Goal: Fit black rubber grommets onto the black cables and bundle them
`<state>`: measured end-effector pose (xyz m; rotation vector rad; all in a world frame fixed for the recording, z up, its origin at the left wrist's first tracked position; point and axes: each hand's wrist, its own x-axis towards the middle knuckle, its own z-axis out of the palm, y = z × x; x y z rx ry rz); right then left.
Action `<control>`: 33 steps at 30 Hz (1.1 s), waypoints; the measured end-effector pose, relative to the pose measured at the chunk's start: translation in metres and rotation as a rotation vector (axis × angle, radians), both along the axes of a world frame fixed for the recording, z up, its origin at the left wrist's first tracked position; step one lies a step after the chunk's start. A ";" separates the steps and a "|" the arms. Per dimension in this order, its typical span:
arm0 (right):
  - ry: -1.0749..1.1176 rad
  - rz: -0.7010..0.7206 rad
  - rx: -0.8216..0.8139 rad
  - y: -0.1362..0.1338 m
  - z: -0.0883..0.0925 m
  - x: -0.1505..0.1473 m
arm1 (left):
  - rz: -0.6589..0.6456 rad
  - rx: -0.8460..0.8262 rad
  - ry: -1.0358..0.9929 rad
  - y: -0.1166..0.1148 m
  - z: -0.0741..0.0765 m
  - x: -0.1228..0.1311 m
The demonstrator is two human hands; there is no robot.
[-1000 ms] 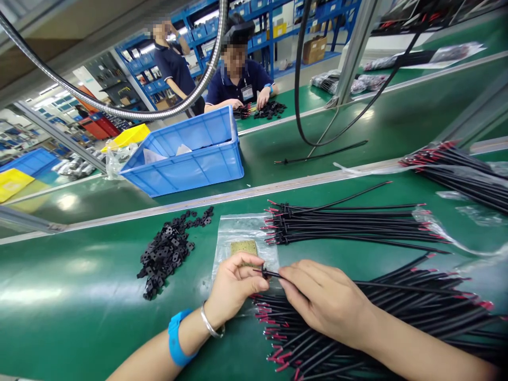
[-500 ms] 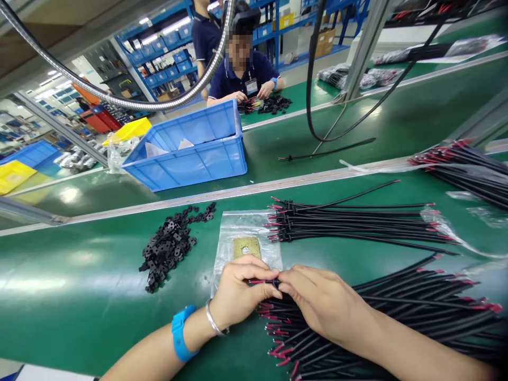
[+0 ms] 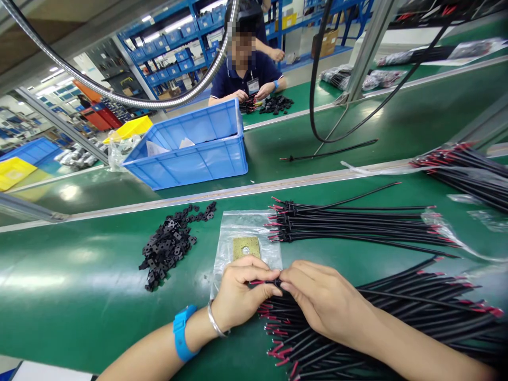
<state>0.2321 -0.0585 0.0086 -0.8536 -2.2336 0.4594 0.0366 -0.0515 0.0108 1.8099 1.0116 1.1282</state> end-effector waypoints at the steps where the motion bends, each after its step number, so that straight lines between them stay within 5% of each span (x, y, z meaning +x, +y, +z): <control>1: 0.000 0.002 0.006 0.000 -0.001 -0.001 | 0.001 0.006 0.006 -0.001 -0.001 0.001; 5: -0.052 -0.022 0.061 0.003 0.003 0.003 | -0.034 0.026 0.067 0.001 0.002 0.000; 9: -0.157 -0.126 0.276 0.018 0.008 0.018 | -0.052 0.141 0.368 0.025 0.011 -0.025; 14: -0.340 -0.270 0.291 0.040 -0.005 0.035 | 0.434 0.269 0.984 0.073 0.010 -0.104; 17: -0.428 -0.342 0.233 0.046 -0.014 0.034 | 0.576 0.163 1.256 0.088 0.006 -0.143; 20: -0.486 -0.405 0.171 0.047 -0.018 0.030 | 0.576 0.068 1.324 0.092 0.006 -0.159; 27: -0.589 -0.406 0.047 0.045 -0.027 0.025 | 0.589 0.046 1.314 0.093 0.010 -0.152; 33: -0.682 -0.410 -0.043 0.049 -0.010 0.043 | 0.586 0.042 1.316 0.090 0.012 -0.148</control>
